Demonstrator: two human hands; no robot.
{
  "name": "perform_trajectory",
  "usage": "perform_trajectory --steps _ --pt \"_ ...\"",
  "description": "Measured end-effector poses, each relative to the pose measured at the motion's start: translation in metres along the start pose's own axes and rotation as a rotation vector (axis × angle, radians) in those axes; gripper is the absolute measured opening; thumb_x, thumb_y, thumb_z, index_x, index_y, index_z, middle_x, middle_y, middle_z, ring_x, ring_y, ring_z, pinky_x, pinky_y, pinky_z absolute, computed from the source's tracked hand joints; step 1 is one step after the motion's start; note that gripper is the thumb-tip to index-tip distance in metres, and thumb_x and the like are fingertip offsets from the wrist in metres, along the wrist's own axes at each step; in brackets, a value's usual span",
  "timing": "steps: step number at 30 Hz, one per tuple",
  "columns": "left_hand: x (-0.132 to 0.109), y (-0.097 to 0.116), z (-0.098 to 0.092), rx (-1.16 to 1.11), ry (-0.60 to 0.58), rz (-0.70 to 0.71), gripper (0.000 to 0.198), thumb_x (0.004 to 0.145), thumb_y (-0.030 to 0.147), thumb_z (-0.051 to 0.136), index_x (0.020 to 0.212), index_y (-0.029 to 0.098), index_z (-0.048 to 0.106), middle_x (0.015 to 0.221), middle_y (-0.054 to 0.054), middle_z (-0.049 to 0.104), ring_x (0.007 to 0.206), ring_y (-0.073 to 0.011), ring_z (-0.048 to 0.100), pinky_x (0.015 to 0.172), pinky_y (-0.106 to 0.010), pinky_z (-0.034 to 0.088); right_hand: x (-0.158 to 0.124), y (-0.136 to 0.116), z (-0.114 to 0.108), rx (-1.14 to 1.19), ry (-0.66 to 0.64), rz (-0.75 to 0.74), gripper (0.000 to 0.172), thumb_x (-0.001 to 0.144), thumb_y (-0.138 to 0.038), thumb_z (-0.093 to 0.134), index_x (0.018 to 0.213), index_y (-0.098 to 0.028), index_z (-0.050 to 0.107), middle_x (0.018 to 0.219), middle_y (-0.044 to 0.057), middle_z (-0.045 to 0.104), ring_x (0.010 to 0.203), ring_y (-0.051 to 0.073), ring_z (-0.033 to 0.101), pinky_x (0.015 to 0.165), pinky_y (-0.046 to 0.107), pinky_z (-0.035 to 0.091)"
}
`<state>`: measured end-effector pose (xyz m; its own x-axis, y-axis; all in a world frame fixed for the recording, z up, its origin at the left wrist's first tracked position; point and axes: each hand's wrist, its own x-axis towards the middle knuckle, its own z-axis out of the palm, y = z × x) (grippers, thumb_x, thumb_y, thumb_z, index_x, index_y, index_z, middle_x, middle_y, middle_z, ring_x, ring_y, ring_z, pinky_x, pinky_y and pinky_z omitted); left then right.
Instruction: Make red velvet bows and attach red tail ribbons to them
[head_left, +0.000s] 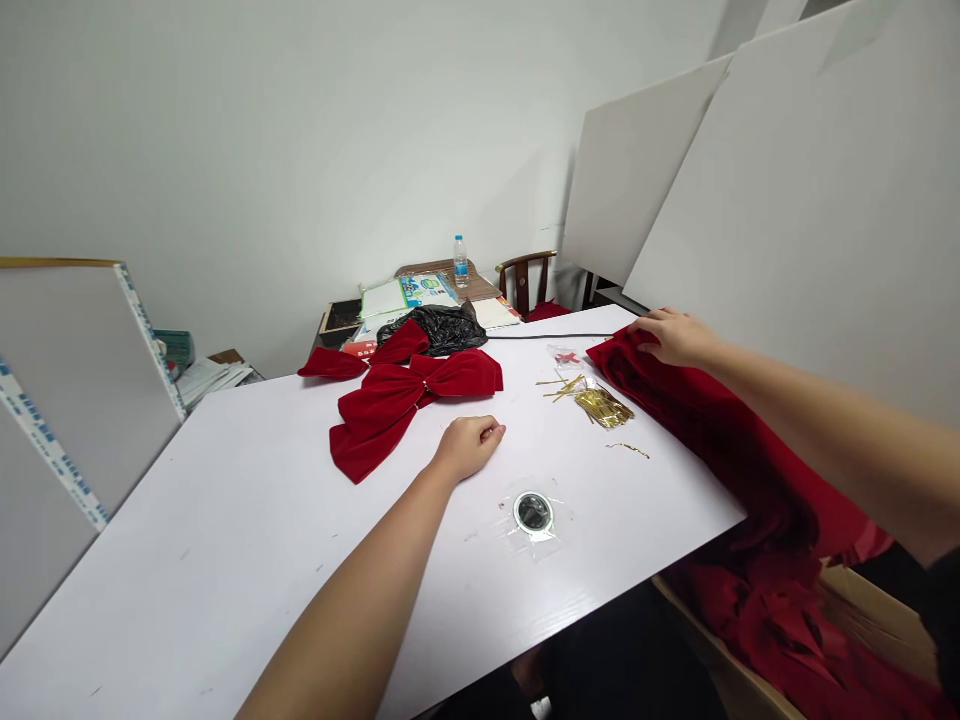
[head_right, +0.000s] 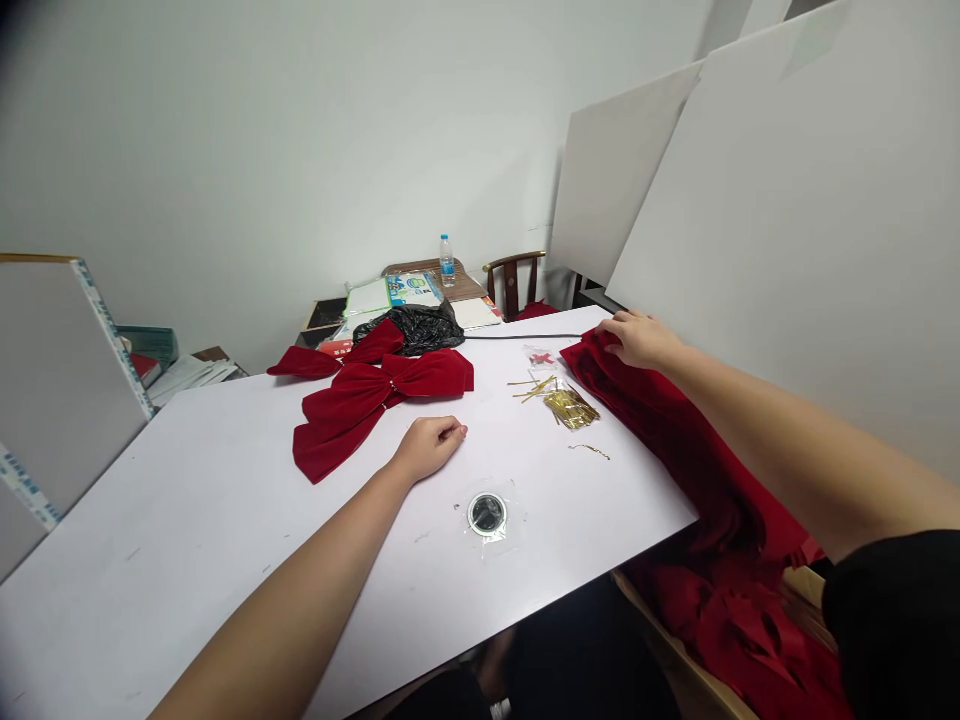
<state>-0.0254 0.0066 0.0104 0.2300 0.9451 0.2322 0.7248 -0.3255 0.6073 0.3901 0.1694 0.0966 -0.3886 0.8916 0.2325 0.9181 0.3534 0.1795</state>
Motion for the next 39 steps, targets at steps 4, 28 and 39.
perform_trajectory --steps 4,28,39 --pt "0.001 0.000 0.000 -0.007 0.000 0.007 0.033 0.096 0.040 0.052 0.076 0.017 0.065 0.065 -0.001 0.058 0.065 -0.0148 0.048 0.066 -0.029 0.031 0.003 0.002 -0.010 -0.033 -0.029 0.007 0.027 0.094 -0.034 0.056 0.110 -0.020 0.074 0.127 0.016 0.062 0.117 0.030 0.055 0.089 0.040 0.043" --pt "-0.005 0.089 -0.068 -0.810 0.396 0.271 0.054 0.095 0.069 0.057 0.125 0.024 0.055 0.095 -0.006 0.067 0.069 -0.0151 0.065 0.050 -0.024 0.045 -0.018 -0.138 -0.343 -0.038 0.080 -0.420 0.047 0.086 -0.044 0.066 0.119 -0.013 0.079 0.082 -0.009 0.069 0.084 0.007 0.067 0.072 0.012 0.038" --pt "-0.052 0.128 -0.164 -0.441 0.673 0.102 0.041 0.077 0.049 0.088 0.093 0.016 0.070 0.078 -0.002 0.068 0.070 -0.0160 0.065 0.059 -0.026 0.055 0.010 -0.273 -0.263 0.616 0.104 -0.905 0.019 0.093 -0.030 0.070 0.104 -0.014 0.069 0.089 -0.005 0.065 0.102 0.016 0.068 0.099 0.038 0.054"
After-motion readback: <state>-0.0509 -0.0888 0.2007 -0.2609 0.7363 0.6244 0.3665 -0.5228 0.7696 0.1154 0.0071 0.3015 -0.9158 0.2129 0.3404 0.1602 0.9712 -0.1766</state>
